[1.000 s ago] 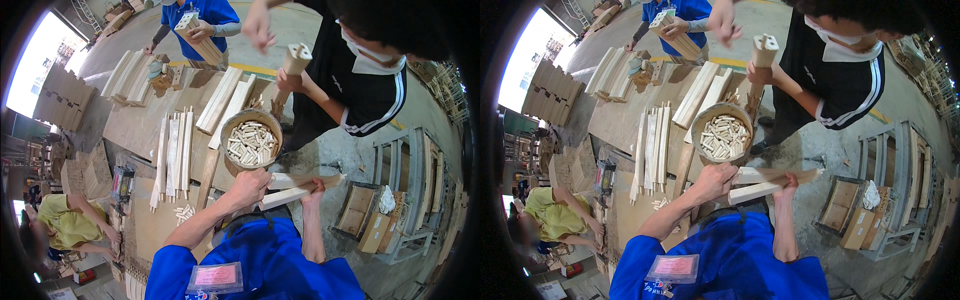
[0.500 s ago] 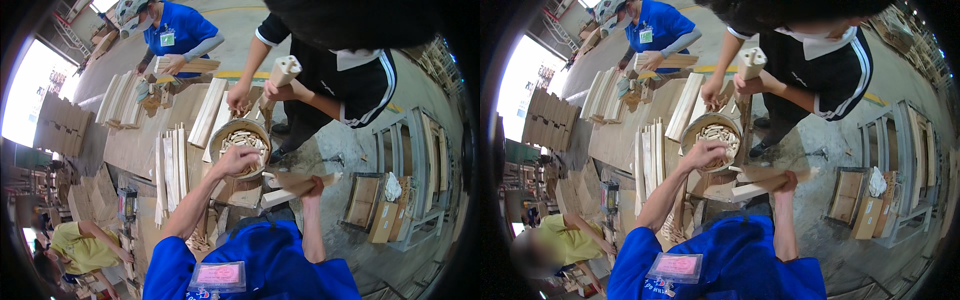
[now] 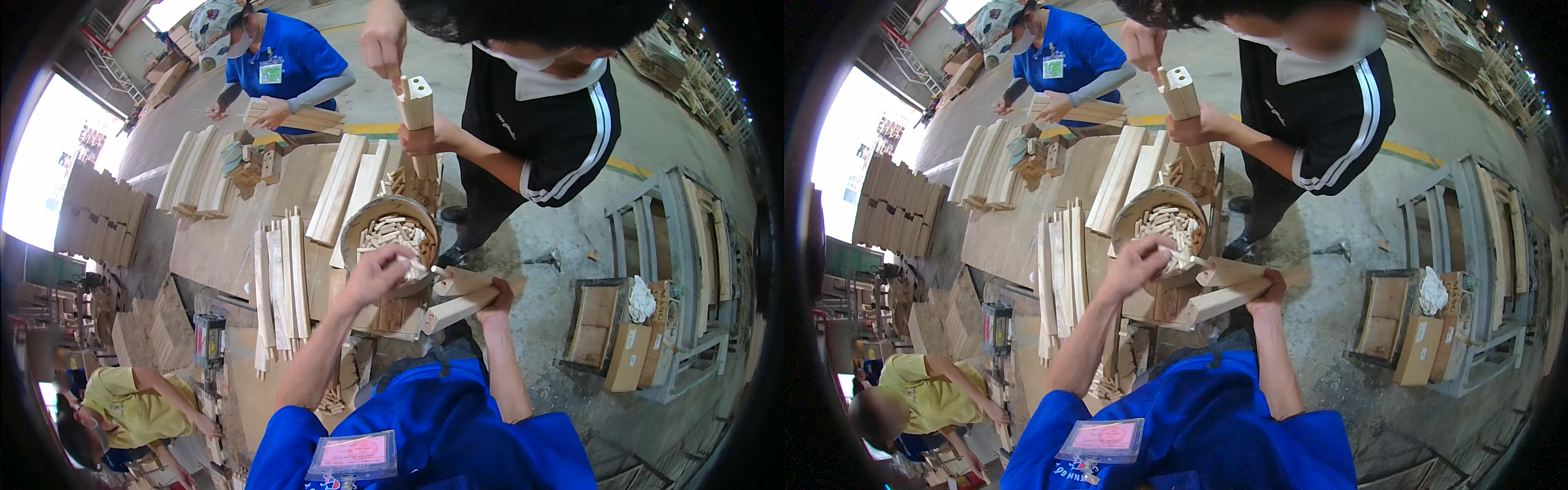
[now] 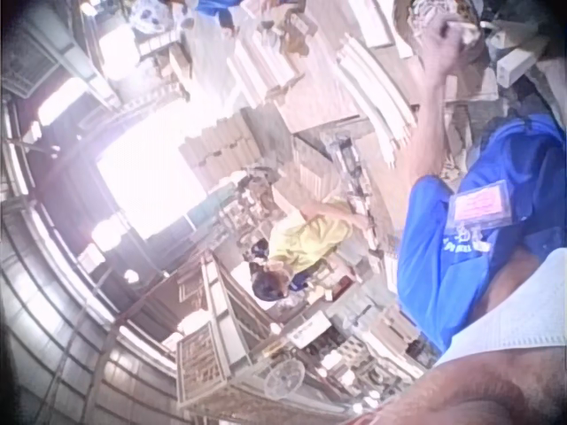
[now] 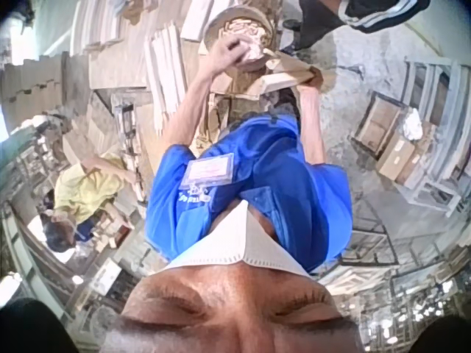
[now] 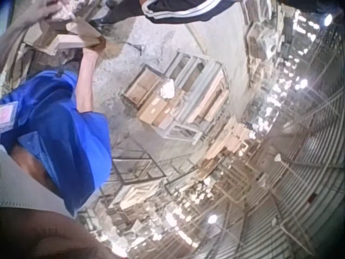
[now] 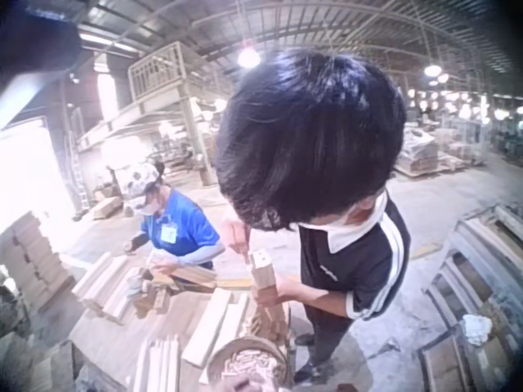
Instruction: The person inserts small wooden dowels into pre-drilled holes on rectangular wooden blocks. They repeatedly pick dowels from a container, align them with the holes, and press them in by hand. The assembled blocks are placed on the table.
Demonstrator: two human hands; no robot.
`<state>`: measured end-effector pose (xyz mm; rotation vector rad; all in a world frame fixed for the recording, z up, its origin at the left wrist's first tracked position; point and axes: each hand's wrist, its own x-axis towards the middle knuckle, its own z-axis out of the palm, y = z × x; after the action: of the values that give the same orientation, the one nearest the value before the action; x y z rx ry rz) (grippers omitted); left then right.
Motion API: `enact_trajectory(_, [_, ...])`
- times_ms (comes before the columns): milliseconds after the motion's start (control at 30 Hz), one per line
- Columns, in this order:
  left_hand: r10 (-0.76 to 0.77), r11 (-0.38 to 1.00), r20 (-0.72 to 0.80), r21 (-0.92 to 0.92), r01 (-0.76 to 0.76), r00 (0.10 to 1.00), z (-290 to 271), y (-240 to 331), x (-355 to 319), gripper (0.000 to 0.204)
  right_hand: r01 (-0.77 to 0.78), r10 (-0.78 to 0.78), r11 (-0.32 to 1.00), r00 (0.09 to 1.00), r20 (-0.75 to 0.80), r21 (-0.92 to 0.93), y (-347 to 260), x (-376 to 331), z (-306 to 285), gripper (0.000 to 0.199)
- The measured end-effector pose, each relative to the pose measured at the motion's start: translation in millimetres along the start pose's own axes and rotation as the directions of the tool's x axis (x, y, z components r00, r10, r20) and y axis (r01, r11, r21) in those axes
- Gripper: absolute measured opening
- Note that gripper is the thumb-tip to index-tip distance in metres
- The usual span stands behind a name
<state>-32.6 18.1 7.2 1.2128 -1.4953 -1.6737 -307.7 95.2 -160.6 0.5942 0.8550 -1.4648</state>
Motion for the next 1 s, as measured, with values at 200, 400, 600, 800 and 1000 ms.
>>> enact_trajectory(200, [0.148,0.978,-0.13,0.166,-0.125,0.981,27,0,-48,0.017,-0.029,0.033,0.994,0.999,0.033,-0.109,18,-10,21,0.034])
enact_trajectory(400, [0.236,0.873,-0.214,0.474,-0.111,0.948,34,-11,-68,0.02,0.078,-0.066,0.974,0.996,0.064,-0.214,24,-16,17,0.034])
enact_trajectory(600, [-0.009,0.968,-0.301,0.238,0.084,0.954,42,-18,-63,0.019,0.188,-0.162,0.952,0.979,0.124,-0.242,23,-16,17,0.028])
enact_trajectory(800, [-0.264,0.964,0.128,0.073,0.256,0.956,-13,18,0,0.026,0.165,-0.142,0.976,0.977,0.158,-0.142,0,-17,8,0.029])
enact_trajectory(1000, [-0.085,0.145,0.196,0.973,-0.182,0.977,-40,-72,101,0.02,0.016,-0.004,0.998,0.977,0.211,-0.055,7,-5,17,0.037])
